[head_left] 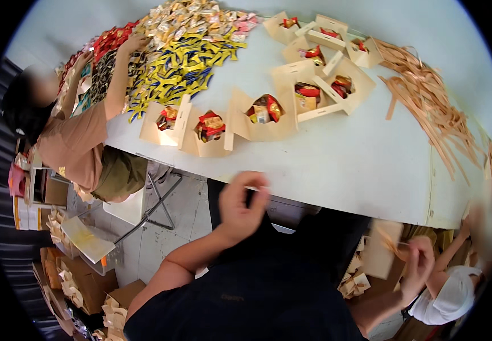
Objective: The person assembles small wooden gift boxes by folding the sides and securing them with a thin wooden strip. They place a small wrapped item inside each box and tie a decorative ribbon around the wooden closure. The finished boxes are placed on the table alongside other completed units.
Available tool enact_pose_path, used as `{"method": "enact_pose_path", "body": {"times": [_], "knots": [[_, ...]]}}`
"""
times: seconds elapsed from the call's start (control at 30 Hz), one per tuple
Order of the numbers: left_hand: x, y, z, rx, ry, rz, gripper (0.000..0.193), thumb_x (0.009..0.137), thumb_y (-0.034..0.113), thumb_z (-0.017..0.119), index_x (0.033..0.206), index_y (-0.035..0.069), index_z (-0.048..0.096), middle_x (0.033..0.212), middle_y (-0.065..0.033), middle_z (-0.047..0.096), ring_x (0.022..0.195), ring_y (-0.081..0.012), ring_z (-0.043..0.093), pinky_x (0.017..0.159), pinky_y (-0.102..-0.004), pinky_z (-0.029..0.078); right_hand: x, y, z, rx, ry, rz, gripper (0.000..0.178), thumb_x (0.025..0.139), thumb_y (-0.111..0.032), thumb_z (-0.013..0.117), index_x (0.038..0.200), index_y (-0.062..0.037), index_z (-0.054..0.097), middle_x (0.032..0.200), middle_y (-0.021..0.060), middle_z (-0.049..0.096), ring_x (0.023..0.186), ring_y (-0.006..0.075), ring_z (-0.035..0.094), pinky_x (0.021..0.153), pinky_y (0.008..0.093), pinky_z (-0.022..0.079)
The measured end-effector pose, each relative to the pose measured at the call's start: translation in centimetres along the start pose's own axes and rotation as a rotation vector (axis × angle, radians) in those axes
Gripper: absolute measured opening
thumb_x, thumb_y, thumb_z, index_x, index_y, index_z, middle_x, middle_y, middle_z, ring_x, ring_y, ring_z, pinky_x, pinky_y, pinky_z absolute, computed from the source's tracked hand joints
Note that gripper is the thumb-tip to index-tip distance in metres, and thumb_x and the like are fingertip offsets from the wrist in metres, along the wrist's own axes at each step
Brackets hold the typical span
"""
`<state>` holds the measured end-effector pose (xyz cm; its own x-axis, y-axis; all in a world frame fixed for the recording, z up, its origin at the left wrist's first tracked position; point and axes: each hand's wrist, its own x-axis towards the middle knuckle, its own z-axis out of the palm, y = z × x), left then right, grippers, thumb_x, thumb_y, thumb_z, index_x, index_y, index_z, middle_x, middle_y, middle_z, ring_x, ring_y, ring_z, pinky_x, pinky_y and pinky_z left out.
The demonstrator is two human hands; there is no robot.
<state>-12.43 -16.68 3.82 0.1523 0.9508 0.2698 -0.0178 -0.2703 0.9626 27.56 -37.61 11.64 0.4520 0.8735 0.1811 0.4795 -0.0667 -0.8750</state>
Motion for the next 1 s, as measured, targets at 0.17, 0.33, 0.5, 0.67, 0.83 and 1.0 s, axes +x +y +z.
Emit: {"method": "enact_pose_path", "body": {"times": [0.17,0.33,0.5,0.67,0.83,1.0], "knots": [[2.1,-4.2,-13.2,0.486,0.826,0.293,0.038,0.109,0.016,0.063,0.140,-0.003,0.053,0.127,-0.0115,0.055,0.109,-0.0203,0.054,0.100,-0.0355,0.046,0.4,-1.4,-1.3,-0.131,0.166,-0.179,0.036,0.101,-0.023,0.076,0.121,0.0038,0.063,0.135,0.0163,0.059,0.130,0.0275,0.056,0.116,0.0399,0.041],[9.5,-9.2,-24.9,0.234,1.004,-0.017,0.064,0.109,0.030,0.072,0.155,-0.006,0.045,0.132,-0.0140,0.065,0.116,-0.0185,0.061,0.098,-0.0338,0.051,7.0,-6.4,17.3,-0.023,-0.164,-0.466,0.043,0.080,-0.006,0.093,0.117,-0.0061,0.072,0.124,0.0153,0.069,0.119,0.0309,0.064,0.104,0.0414,0.051],[11.4,-9.5,-25.7,0.136,0.617,-0.085,0.041,0.109,0.022,0.070,0.138,-0.007,0.067,0.110,-0.0068,0.077,0.090,-0.0096,0.066,0.081,-0.0268,0.054,11.1,-9.7,35.0,-0.078,-0.386,-0.841,0.073,0.081,-0.028,0.093,0.147,-0.0157,0.065,0.162,0.0191,0.049,0.153,0.0439,0.043,0.124,0.0545,0.038],[10.1,-9.9,-20.8,0.133,0.579,-0.066,0.031,0.111,0.014,0.065,0.136,-0.004,0.072,0.109,-0.0021,0.075,0.090,-0.0068,0.064,0.077,-0.0249,0.052,13.7,-8.1,40.4,-0.283,-0.335,-0.932,0.067,0.083,-0.035,0.091,0.143,-0.0177,0.066,0.164,0.0168,0.047,0.146,0.0376,0.050,0.122,0.0533,0.037],[9.4,-9.0,-13.7,0.222,0.443,0.028,0.032,0.109,0.008,0.065,0.138,-0.003,0.071,0.109,-0.0025,0.076,0.093,-0.0066,0.065,0.080,-0.0241,0.053,14.2,-4.1,36.6,-0.241,-0.306,-0.868,0.054,0.080,-0.037,0.093,0.127,-0.0184,0.073,0.156,0.0154,0.052,0.121,0.0313,0.064,0.110,0.0496,0.046],[9.8,-8.2,-8.0,0.226,0.343,0.056,0.031,0.109,0.007,0.063,0.137,-0.004,0.070,0.109,-0.0056,0.076,0.090,-0.0075,0.065,0.077,-0.0244,0.053,16.6,-1.5,29.5,-0.340,-0.250,-0.888,0.059,0.071,-0.041,0.097,0.122,-0.0192,0.076,0.148,0.0179,0.056,0.112,0.0309,0.067,0.102,0.0461,0.051]]}}
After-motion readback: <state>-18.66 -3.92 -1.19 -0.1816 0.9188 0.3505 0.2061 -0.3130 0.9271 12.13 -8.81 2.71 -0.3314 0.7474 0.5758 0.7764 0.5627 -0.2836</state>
